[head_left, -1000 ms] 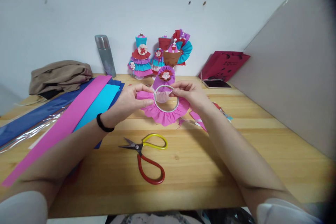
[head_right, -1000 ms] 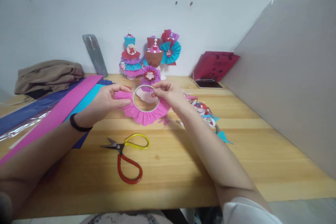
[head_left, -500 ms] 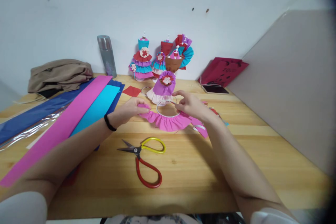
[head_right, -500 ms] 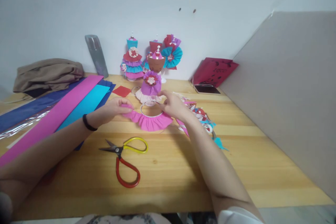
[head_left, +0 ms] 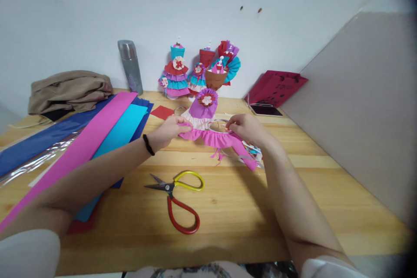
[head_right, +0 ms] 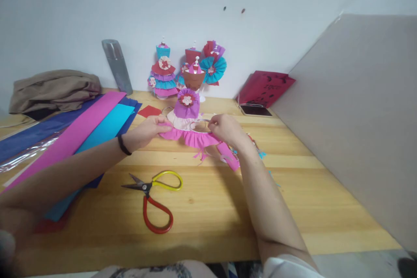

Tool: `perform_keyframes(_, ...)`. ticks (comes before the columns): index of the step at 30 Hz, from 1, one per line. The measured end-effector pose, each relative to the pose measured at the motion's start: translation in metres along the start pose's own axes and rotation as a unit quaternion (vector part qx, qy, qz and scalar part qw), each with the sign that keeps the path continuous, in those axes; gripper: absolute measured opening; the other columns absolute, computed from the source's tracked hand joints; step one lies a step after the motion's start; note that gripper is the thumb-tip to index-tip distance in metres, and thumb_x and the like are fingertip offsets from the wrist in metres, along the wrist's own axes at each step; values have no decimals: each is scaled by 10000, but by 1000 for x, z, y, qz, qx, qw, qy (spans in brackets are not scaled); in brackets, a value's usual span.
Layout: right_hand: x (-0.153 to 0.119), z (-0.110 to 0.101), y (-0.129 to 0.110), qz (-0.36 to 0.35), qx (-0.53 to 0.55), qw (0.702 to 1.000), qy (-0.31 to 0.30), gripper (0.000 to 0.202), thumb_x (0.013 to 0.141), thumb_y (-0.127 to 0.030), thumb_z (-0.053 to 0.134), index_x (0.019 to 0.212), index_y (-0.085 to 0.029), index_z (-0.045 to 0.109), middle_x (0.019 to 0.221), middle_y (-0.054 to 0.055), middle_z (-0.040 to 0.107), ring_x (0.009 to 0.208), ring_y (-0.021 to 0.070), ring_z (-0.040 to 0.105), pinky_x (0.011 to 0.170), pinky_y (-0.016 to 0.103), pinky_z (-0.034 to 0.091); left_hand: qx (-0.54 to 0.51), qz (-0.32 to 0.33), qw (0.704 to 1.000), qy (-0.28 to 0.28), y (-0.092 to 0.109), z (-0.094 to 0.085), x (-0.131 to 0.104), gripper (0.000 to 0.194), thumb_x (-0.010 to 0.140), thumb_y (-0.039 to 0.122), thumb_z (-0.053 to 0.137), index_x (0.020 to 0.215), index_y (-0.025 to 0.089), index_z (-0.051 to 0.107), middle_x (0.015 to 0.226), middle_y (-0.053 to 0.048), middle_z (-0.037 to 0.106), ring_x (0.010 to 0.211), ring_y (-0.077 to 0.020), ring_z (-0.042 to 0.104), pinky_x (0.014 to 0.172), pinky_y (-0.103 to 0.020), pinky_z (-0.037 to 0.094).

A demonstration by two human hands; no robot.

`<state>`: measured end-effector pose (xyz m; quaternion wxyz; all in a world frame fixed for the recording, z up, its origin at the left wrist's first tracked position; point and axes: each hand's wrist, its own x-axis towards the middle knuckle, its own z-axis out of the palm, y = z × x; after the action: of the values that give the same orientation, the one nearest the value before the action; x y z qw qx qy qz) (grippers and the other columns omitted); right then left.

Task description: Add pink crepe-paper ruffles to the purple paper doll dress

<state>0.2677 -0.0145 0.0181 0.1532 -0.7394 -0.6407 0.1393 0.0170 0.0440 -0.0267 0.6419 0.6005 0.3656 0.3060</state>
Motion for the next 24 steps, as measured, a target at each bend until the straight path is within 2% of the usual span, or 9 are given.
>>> perform_keyframes(3, 1, -2, 1, 2, -34, 999, 7, 234, 773, -125, 522, 767, -143, 755, 657, 72, 664, 606, 159, 532, 579, 285, 333, -13, 12, 1000, 1, -1, 5, 9, 116, 689, 154, 756, 703, 116, 648, 629, -4, 625, 554, -80, 560, 540, -202, 414)
perform_keyframes(7, -4, -6, -1, -21, 0, 999, -37, 231, 755, -117, 511, 745, -144, 741, 614, 43, 643, 562, 142, 505, 567, 272, 342, -1, 22, 1000, -13, -5, 4, 12, 139, 674, 195, 772, 724, 111, 673, 642, -14, 632, 571, -88, 558, 544, -206, 408)
perform_keyframes(10, -7, -4, -5, -52, 24, 997, -60, 222, 733, -111, 500, 743, -150, 718, 636, 37, 652, 569, 147, 510, 569, 268, 358, 7, 26, 1000, -10, -6, -3, 10, 183, 671, 252, 774, 747, 114, 681, 650, -10, 628, 569, -85, 539, 539, -203, 397)
perform_keyframes(14, -10, 9, -12, -126, 41, 986, -104, 171, 742, -138, 504, 692, -176, 662, 687, 37, 669, 635, 161, 554, 606, 267, 377, 24, 44, 999, -11, -6, -16, 6, 249, 646, 304, 794, 720, 115, 649, 604, 10, 590, 530, -71, 491, 513, -191, 364)
perform_keyframes(18, -13, 22, -18, -146, 32, 978, -149, 129, 749, -135, 499, 663, -183, 582, 642, 8, 615, 617, 145, 538, 596, 257, 357, 61, 40, 997, -9, -9, -29, 2, 192, 676, 268, 741, 732, 123, 628, 559, 21, 564, 503, -75, 484, 497, -191, 366)
perform_keyframes(20, -14, 25, -21, -144, 21, 975, -167, 125, 747, -120, 507, 655, -181, 565, 623, 0, 598, 595, 135, 523, 579, 250, 343, 98, 42, 994, 10, -12, -35, 1, 171, 682, 236, 714, 793, 122, 651, 616, -4, 613, 535, -95, 525, 504, -199, 393)
perform_keyframes(24, -14, 31, -23, -166, -1, 957, -237, 173, 777, -95, 504, 664, -160, 617, 639, 11, 632, 600, 126, 544, 572, 230, 348, 186, 43, 981, 45, -23, -41, 4, 313, 658, 203, 694, 961, 124, 703, 947, -93, 727, 766, -175, 660, 588, -234, 488)
